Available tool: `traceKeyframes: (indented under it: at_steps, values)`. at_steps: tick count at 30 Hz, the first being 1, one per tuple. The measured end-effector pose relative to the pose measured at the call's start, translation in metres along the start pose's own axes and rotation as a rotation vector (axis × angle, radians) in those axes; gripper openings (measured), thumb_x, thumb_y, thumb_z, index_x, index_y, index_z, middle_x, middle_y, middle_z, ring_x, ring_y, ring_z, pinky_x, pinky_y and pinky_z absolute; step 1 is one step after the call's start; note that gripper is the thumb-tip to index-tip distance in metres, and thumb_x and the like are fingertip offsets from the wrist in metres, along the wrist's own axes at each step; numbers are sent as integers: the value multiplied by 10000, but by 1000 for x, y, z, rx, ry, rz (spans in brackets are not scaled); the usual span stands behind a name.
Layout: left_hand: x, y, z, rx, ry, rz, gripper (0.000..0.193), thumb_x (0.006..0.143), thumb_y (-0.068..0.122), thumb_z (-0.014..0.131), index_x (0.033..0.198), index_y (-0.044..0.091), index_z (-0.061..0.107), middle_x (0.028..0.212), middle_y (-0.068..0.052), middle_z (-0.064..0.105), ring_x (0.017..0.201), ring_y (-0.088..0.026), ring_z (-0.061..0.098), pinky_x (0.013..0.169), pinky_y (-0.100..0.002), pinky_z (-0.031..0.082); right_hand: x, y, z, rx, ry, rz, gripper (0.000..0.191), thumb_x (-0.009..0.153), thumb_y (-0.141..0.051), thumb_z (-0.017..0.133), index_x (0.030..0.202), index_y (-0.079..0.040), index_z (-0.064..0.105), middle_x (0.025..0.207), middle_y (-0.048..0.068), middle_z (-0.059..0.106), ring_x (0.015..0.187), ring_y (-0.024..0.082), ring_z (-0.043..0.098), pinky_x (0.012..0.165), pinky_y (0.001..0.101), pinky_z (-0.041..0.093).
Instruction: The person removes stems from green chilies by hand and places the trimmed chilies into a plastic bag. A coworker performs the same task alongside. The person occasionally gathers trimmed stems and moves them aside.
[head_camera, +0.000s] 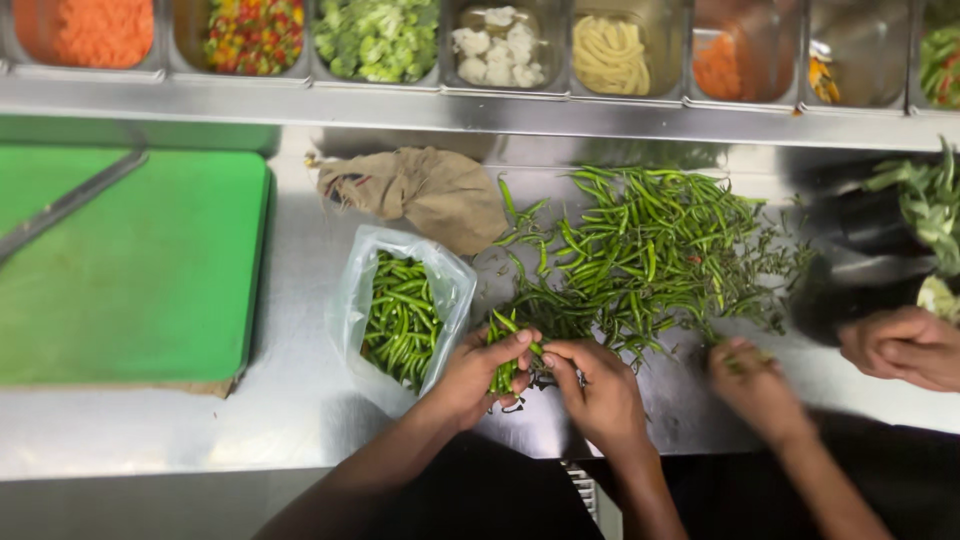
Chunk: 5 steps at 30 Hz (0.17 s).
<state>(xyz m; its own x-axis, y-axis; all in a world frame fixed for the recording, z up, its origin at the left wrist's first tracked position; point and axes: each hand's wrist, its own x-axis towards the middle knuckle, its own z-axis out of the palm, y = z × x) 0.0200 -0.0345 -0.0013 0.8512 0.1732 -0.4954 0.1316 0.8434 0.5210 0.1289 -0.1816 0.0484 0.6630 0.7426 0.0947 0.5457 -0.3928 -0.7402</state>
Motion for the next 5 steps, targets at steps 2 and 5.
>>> traceKeyframes:
  at_steps: [2, 5]
  values:
    - [-8, -3, 0, -45, -8, -8, 308, 982, 282, 671, 1160, 34, 632, 792, -26, 591, 589, -151, 576, 425, -285, 408, -3, 0, 0, 43, -103, 106, 228, 901, -210, 722, 1072, -60, 740, 1012, 114, 773, 837, 250, 758, 704, 356, 584]
    - [-22, -8, -6, -139, -34, -17, 312, 984, 296, 664, 1170, 48, 630, 809, -21, 591, 617, -149, 582, 448, -284, 417, -17, -3, 5, 14, -186, 107, 218, 919, -224, 707, 1059, -62, 749, 991, 120, 772, 820, 246, 752, 704, 359, 584]
